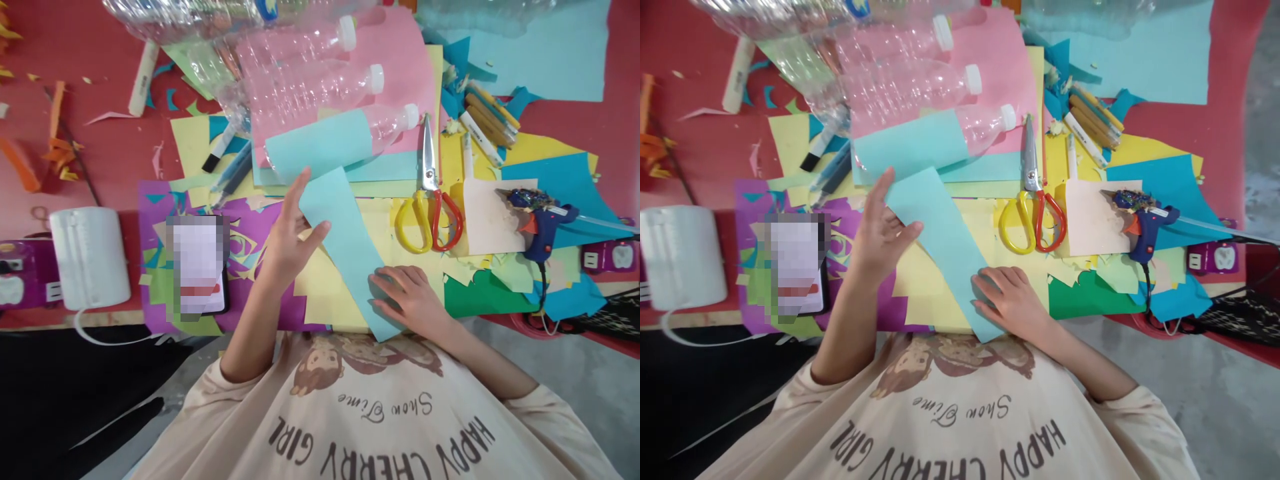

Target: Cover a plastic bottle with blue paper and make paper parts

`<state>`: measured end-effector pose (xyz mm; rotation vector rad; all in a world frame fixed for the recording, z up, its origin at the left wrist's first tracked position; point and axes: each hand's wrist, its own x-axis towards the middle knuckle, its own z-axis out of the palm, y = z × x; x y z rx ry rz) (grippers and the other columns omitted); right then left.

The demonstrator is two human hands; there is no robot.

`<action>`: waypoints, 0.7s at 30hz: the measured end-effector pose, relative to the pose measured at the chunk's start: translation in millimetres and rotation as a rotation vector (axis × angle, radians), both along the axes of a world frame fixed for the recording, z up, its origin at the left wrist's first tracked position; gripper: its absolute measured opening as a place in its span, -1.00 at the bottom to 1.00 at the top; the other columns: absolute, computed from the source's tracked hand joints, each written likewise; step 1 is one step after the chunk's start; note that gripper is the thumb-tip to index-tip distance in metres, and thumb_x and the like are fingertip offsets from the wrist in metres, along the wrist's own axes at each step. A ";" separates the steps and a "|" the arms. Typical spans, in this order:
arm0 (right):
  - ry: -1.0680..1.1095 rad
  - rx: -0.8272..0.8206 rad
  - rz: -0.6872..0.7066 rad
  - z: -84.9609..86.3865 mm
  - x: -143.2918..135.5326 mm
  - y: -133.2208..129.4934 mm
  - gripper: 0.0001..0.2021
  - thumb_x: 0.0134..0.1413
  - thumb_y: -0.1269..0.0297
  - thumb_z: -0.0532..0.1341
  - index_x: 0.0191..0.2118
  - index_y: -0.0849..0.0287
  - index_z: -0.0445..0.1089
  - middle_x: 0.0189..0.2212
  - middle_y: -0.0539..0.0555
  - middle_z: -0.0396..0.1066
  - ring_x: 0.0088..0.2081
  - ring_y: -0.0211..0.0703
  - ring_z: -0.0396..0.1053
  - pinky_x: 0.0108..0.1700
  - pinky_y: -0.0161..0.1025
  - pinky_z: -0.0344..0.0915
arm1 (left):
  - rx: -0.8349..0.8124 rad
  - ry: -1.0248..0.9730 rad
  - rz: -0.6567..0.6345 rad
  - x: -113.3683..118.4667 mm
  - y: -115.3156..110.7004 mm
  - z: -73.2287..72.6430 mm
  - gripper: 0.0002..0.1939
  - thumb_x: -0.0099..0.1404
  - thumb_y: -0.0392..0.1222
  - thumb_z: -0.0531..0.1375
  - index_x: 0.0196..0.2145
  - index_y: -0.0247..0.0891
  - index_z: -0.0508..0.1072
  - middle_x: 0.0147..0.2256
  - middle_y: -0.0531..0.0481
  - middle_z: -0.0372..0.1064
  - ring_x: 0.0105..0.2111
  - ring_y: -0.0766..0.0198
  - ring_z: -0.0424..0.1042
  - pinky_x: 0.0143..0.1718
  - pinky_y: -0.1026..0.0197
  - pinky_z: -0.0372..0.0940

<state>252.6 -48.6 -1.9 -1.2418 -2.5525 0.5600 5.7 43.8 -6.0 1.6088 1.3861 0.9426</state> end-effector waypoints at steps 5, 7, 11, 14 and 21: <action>0.124 0.079 -0.059 1.2 6.4 11.6 -0.74 0.23 0.34 0.12 -0.01 0.22 0.39 -0.15 0.23 0.47 -0.14 -0.03 0.42 -0.12 -0.06 0.37 | 0.091 0.038 -0.002 4.5 3.9 6.8 -0.73 0.28 -0.10 0.18 -0.06 -0.07 0.50 -0.11 0.01 0.51 -0.21 0.25 0.47 -0.27 0.25 0.41; 0.180 0.107 -0.133 0.9 11.8 20.5 -0.72 0.21 0.41 0.11 0.02 0.20 0.36 -0.20 0.21 0.48 -0.16 -0.04 0.43 -0.15 -0.09 0.40 | 0.085 0.038 -0.009 4.9 10.7 15.7 -0.75 0.27 -0.11 0.19 -0.09 -0.06 0.52 -0.13 0.02 0.52 -0.23 0.25 0.46 -0.29 0.24 0.41; 0.147 0.156 -0.170 -1.9 17.4 37.5 -0.51 0.19 0.56 0.03 0.19 0.01 0.22 0.03 0.20 0.40 0.06 -0.01 0.37 0.04 0.02 0.37 | 0.089 -0.066 -0.009 7.7 30.4 28.6 -0.75 0.22 -0.14 0.24 -0.12 -0.04 0.53 -0.14 0.06 0.50 -0.40 0.33 0.39 -0.42 0.22 0.36; 0.034 0.192 -0.096 -4.3 12.2 41.4 -0.35 0.13 0.63 0.04 0.25 -0.14 0.14 0.26 0.15 0.14 0.29 0.06 0.12 0.22 0.16 0.21 | 0.070 -0.208 -0.026 13.2 45.7 28.2 -0.72 0.18 -0.24 0.26 -0.14 -0.01 0.53 -0.18 0.10 0.48 -0.52 0.40 0.29 -0.53 0.24 0.26; 0.003 0.208 0.165 7.6 1.4 30.0 -0.64 0.16 0.49 0.12 0.03 0.03 0.35 0.22 0.18 0.21 0.26 0.02 0.16 0.17 0.03 0.28 | -0.012 -0.130 0.009 23.1 59.6 7.8 -0.75 0.16 -0.13 0.24 -0.16 -0.08 0.52 -0.21 0.08 0.49 -0.58 0.41 0.24 -0.58 0.24 0.28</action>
